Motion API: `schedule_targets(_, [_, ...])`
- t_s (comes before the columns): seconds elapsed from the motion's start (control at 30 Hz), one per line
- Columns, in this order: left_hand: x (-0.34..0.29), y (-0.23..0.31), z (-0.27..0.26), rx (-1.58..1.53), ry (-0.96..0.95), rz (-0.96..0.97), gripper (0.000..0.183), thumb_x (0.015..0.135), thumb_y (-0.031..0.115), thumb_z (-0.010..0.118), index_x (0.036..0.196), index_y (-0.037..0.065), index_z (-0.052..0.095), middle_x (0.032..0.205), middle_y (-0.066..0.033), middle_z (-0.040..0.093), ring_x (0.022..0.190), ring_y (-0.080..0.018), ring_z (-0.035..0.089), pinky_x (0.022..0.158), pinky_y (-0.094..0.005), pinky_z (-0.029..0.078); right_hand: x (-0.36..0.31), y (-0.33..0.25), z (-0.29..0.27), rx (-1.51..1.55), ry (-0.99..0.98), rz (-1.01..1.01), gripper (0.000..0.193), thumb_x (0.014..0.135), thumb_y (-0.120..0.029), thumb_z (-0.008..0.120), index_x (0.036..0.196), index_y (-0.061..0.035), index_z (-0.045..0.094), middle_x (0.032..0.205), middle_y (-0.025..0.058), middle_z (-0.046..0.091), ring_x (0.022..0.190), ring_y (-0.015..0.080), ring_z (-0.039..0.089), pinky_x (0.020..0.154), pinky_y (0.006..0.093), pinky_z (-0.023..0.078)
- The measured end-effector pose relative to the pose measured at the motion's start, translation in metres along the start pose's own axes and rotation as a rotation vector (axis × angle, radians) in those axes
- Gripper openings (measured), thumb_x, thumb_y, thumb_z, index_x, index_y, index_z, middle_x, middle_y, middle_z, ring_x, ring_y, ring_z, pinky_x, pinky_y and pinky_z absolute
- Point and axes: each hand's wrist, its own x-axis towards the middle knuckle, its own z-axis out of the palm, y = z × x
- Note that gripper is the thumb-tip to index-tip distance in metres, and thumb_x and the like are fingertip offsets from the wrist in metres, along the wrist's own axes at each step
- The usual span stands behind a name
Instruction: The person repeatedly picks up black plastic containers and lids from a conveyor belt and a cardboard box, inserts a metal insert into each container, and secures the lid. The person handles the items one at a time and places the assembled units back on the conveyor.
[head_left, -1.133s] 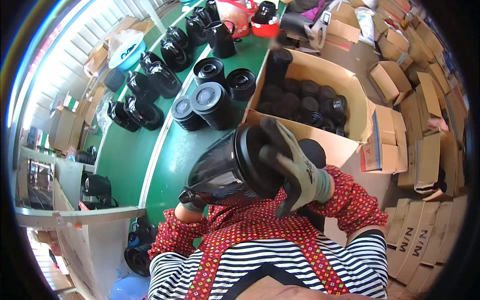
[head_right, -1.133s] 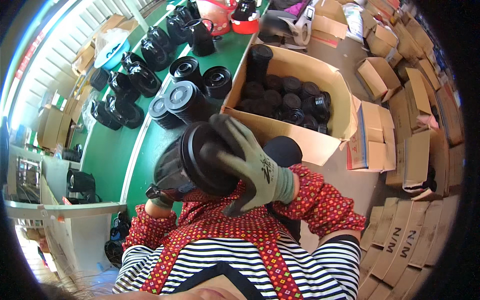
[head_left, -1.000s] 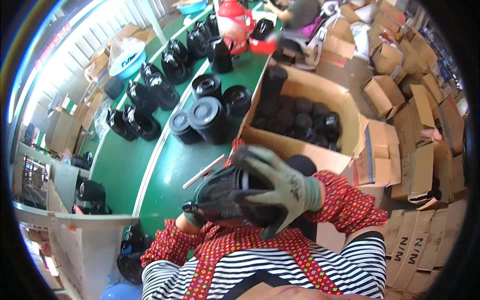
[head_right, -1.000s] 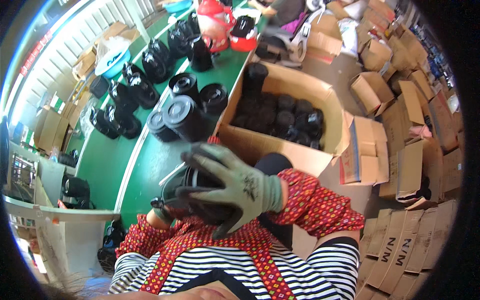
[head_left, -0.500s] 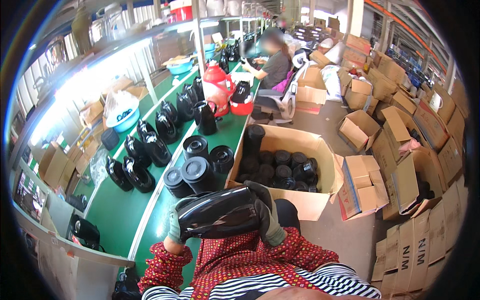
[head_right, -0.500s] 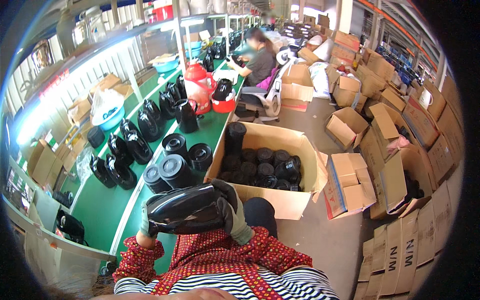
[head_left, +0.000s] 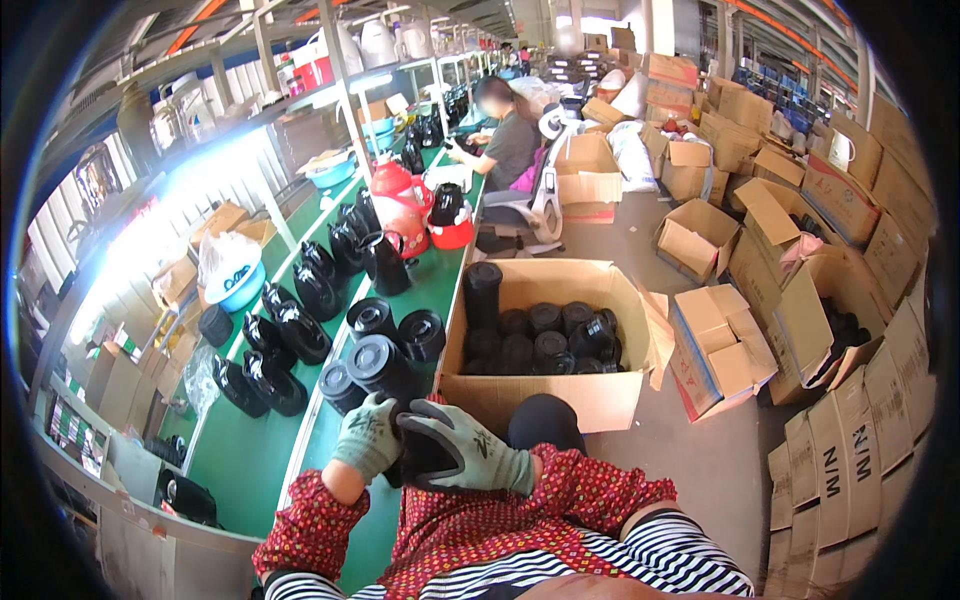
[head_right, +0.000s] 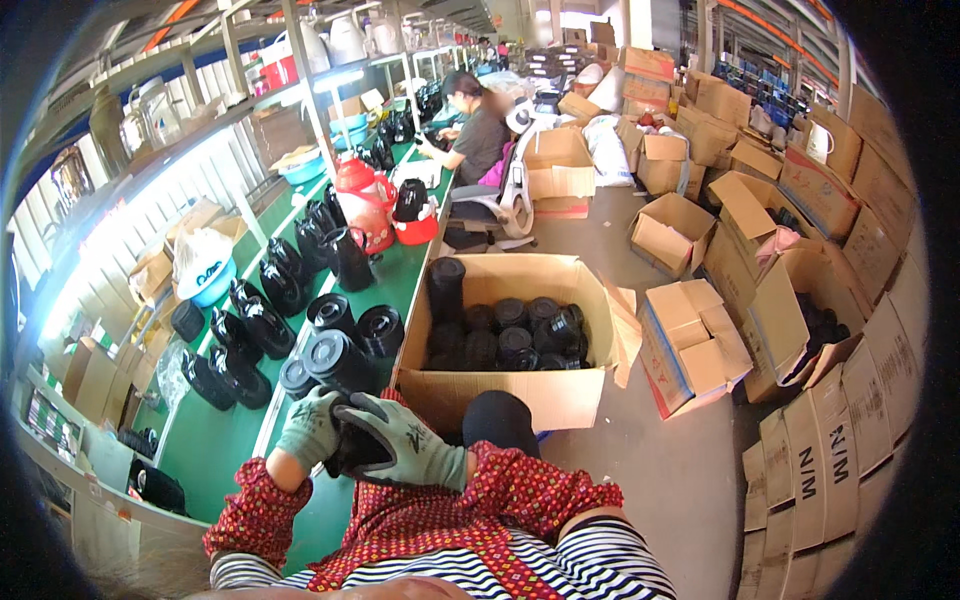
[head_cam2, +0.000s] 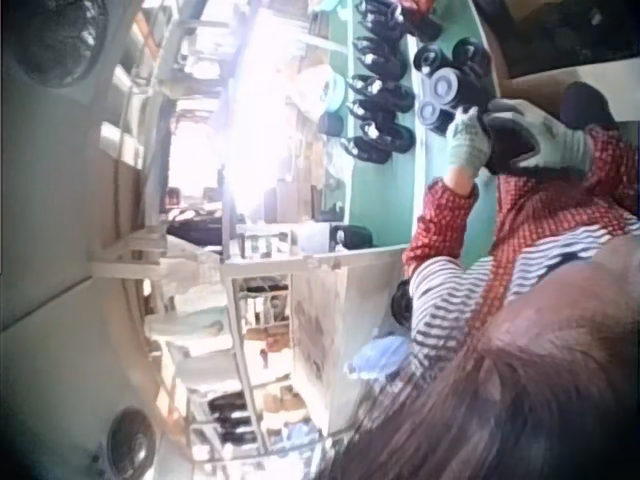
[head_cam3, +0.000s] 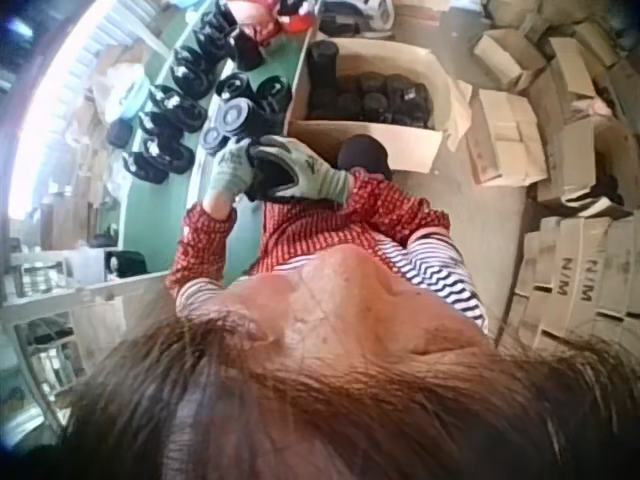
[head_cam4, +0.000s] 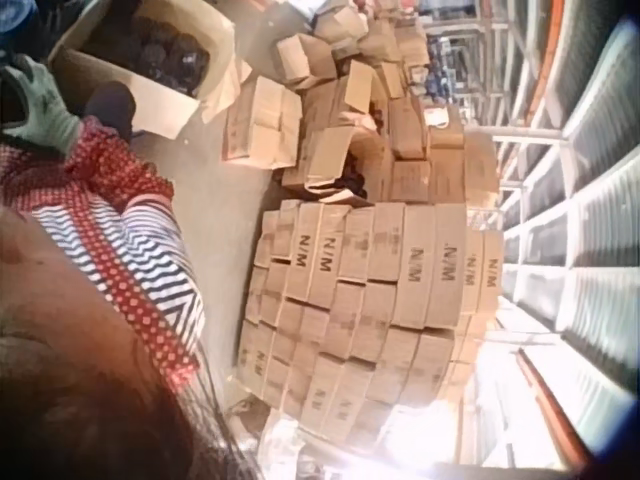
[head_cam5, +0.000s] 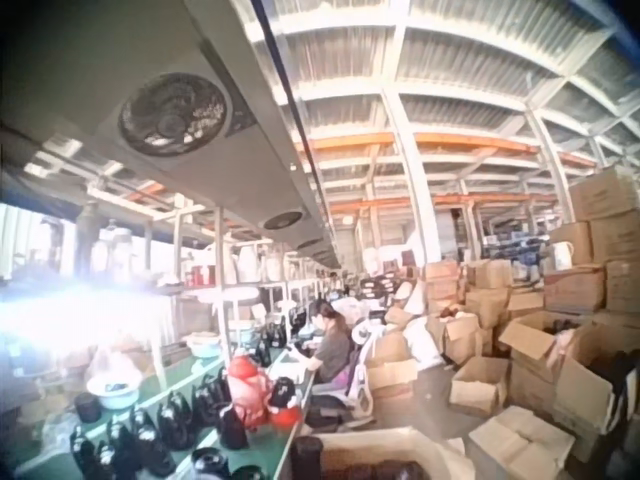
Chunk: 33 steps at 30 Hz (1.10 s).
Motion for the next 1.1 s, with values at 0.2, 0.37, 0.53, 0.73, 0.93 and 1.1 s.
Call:
schedule_targets(0.2, [-0.007, -0.027, -0.008, -0.562, -0.008, 0.28, 0.099, 0.075, 0.022, 0.09, 0.161, 0.009, 0.043, 0.163, -0.0244, 0.043, 0.149, -0.042, 0.046, 0.115, -0.0471, 0.047, -0.008, 0.021, -0.015, -0.015, -0.128, 0.067, 0.082, 0.074, -0.031, 0.092, 0.145, -0.0097, 0.057, 0.145, 0.0255, 0.055, 0.135, 0.0451, 0.055, 0.116, 0.0519, 0.044])
schedule_targets(0.37, [-0.036, -0.015, -0.036, -0.492, -0.033, 0.348, 0.105, 0.062, 0.03, 0.102, 0.155, 0.017, 0.055, 0.171, -0.0274, 0.027, 0.158, -0.0493, 0.026, 0.124, -0.0538, 0.036, -0.01, 0.021, -0.031, 0.061, -0.234, 0.228, 0.089, 0.068, -0.01, 0.092, 0.15, -0.0125, 0.057, 0.156, 0.0217, 0.049, 0.145, 0.0426, 0.049, 0.122, 0.0483, 0.042])
schedule_targets(0.53, [-0.026, -0.019, 0.0, -0.214, -0.028, 0.419, 0.085, 0.06, 0.039, 0.098, 0.138, 0.019, 0.069, 0.172, -0.0288, 0.023, 0.158, -0.0553, 0.02, 0.124, -0.067, 0.026, -0.001, 0.021, -0.033, 0.045, -0.315, 0.217, 0.084, 0.07, -0.012, 0.091, 0.147, -0.0126, 0.059, 0.156, 0.0252, 0.049, 0.143, 0.046, 0.05, 0.12, 0.0506, 0.042])
schedule_targets(0.73, [-0.003, -0.019, 0.017, -0.285, -0.016, 0.54, 0.069, 0.062, 0.04, 0.096, 0.124, 0.017, 0.079, 0.172, -0.0291, 0.023, 0.159, -0.0534, 0.018, 0.126, -0.0676, 0.022, 0.002, 0.013, -0.034, -0.221, -0.389, 0.154, 0.067, 0.068, -0.017, 0.089, 0.131, -0.0095, 0.067, 0.153, 0.0324, 0.047, 0.136, 0.051, 0.054, 0.114, 0.0542, 0.046])
schedule_targets(0.93, [-0.001, -0.017, 0.023, -0.381, 0.09, 0.588, 0.065, 0.059, 0.042, 0.099, 0.114, 0.015, 0.077, 0.163, -0.0292, 0.036, 0.152, -0.0575, 0.03, 0.121, -0.0723, 0.026, 0.006, 0.017, -0.03, -0.155, -0.374, 0.144, 0.057, 0.069, -0.011, 0.086, 0.123, -0.0085, 0.07, 0.155, 0.0332, 0.046, 0.14, 0.0517, 0.05, 0.115, 0.0554, 0.044])
schedule_targets(1.1, [-0.008, -0.014, 0.037, -0.388, 0.156, 0.507, 0.058, 0.061, 0.043, 0.097, 0.109, 0.015, 0.08, 0.152, -0.0248, 0.042, 0.149, -0.0526, 0.033, 0.123, -0.0681, 0.029, 0.006, 0.033, -0.036, -0.108, -0.438, 0.131, 0.056, 0.07, -0.011, 0.086, 0.123, -0.0089, 0.07, 0.16, 0.0313, 0.043, 0.145, 0.0509, 0.046, 0.118, 0.0538, 0.042])
